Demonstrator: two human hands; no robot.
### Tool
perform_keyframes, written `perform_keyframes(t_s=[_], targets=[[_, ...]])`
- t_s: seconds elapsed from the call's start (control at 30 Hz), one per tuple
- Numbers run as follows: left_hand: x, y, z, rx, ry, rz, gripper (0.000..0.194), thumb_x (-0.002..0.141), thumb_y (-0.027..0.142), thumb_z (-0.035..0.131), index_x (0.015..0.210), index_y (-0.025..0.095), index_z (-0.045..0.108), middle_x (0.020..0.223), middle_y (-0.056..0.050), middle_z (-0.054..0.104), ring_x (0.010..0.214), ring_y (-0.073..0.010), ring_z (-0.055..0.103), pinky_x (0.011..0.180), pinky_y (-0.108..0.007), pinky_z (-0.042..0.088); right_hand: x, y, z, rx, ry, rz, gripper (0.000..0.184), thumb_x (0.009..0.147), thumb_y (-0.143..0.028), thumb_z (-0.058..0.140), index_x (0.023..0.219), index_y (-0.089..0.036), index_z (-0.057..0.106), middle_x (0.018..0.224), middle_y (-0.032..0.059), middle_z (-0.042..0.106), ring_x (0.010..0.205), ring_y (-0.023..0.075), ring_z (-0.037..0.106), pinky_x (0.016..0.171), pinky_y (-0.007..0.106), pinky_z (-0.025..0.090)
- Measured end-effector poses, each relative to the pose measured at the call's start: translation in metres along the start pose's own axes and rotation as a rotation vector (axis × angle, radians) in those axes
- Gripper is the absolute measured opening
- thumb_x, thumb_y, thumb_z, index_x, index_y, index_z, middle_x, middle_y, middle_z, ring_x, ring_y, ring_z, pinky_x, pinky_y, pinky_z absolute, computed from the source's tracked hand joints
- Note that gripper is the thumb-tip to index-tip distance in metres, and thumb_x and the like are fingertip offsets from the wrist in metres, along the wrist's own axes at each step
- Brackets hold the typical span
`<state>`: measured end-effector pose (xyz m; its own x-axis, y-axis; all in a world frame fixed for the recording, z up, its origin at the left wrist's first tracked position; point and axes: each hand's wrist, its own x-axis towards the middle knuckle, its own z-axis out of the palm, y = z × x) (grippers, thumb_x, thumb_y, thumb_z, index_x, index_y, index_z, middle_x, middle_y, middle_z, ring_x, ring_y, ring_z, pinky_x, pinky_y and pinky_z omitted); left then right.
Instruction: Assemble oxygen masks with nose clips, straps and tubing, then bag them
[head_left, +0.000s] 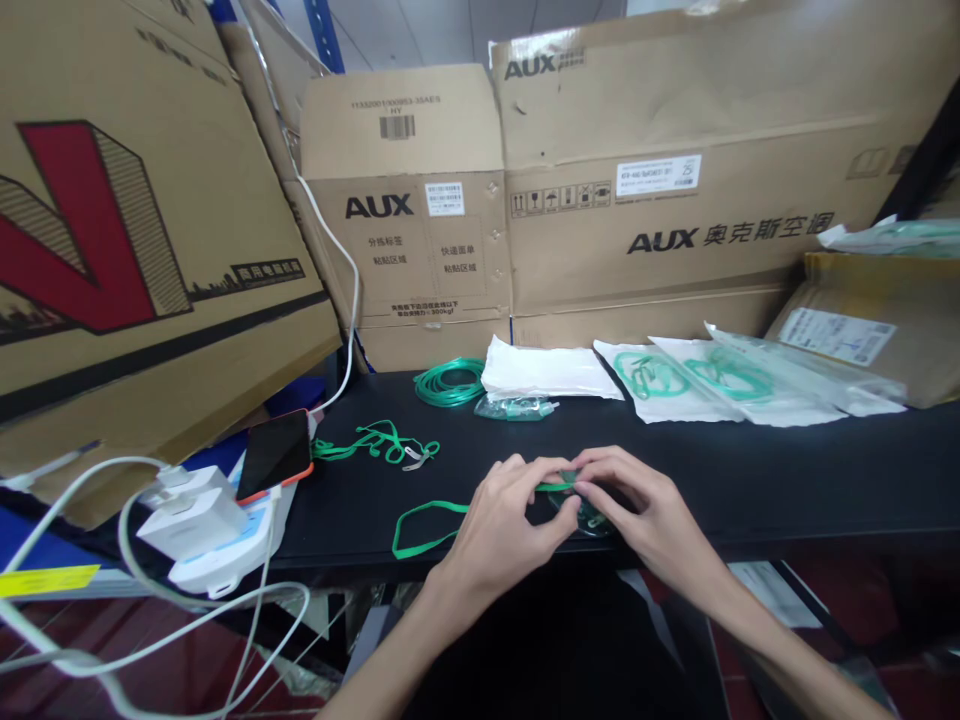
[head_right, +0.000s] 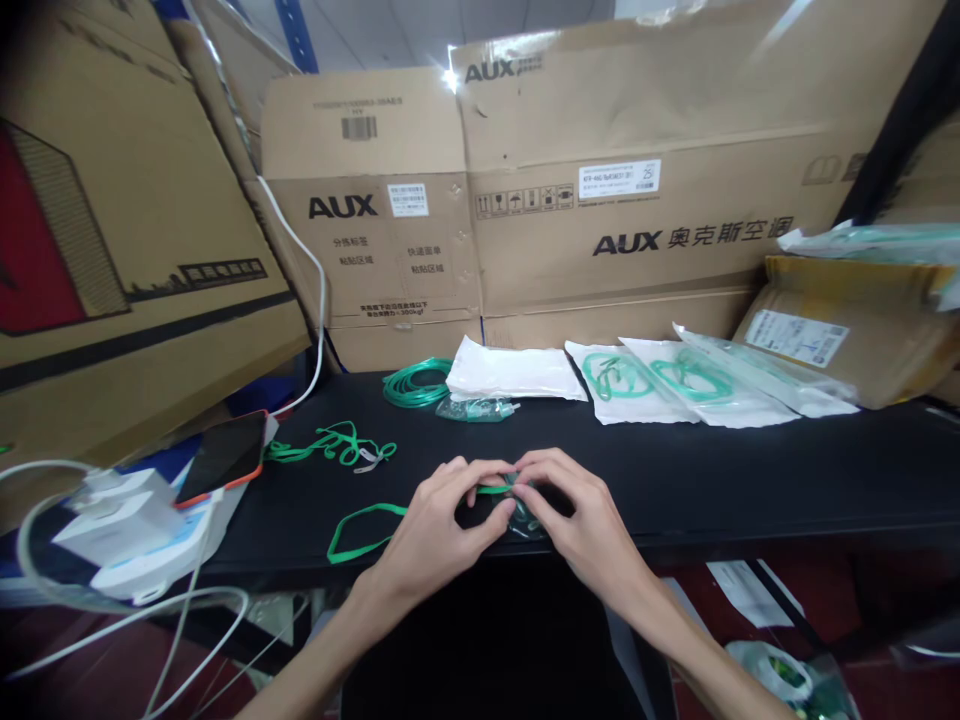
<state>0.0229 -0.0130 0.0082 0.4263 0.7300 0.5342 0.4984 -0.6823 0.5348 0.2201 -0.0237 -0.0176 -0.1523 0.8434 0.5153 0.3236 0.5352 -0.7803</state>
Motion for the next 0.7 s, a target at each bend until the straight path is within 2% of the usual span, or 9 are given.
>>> perform_keyframes(t_s=[0.23, 0.43, 0.7], targets=[[0.001, 0.000, 0.000, 0.031, -0.047, -0.058, 0.010, 0.095, 0.028, 0.070, 0.105, 0.026, 0.070, 0.097, 0.001, 0.077, 0.086, -0.0229, 0.062, 0.089, -0.039, 0.043, -0.002, -0.002, 0.001, -0.019, -0.018, -0.046, 0.009, 0.101, -0.028, 0.061, 0.097, -0.028, 0.069, 0.112, 0.0043, 0.069, 0.106, 0.0213, 0.067, 0.093, 0.033, 0.050], [0.000, 0.002, 0.000, 0.030, -0.042, -0.065, 0.010, 0.092, 0.023, 0.071, 0.102, 0.027, 0.068, 0.096, 0.006, 0.078, 0.089, -0.0219, 0.062, 0.095, -0.040, 0.040, -0.002, 0.000, -0.006, -0.021, -0.022, -0.008, 0.011, 0.100, -0.033, 0.062, 0.094, -0.027, 0.069, 0.114, 0.0048, 0.070, 0.109, 0.0227, 0.067, 0.094, 0.033, 0.050], [-0.001, 0.000, -0.001, 0.025, -0.018, -0.091, 0.012, 0.091, 0.020, 0.070, 0.098, 0.029, 0.066, 0.096, 0.009, 0.078, 0.093, -0.0215, 0.062, 0.108, -0.045, 0.031, 0.001, 0.000, -0.028, -0.009, 0.048, 0.077, 0.019, 0.097, -0.043, 0.066, 0.090, -0.026, 0.069, 0.115, 0.0059, 0.071, 0.109, 0.0228, 0.067, 0.093, 0.031, 0.051]])
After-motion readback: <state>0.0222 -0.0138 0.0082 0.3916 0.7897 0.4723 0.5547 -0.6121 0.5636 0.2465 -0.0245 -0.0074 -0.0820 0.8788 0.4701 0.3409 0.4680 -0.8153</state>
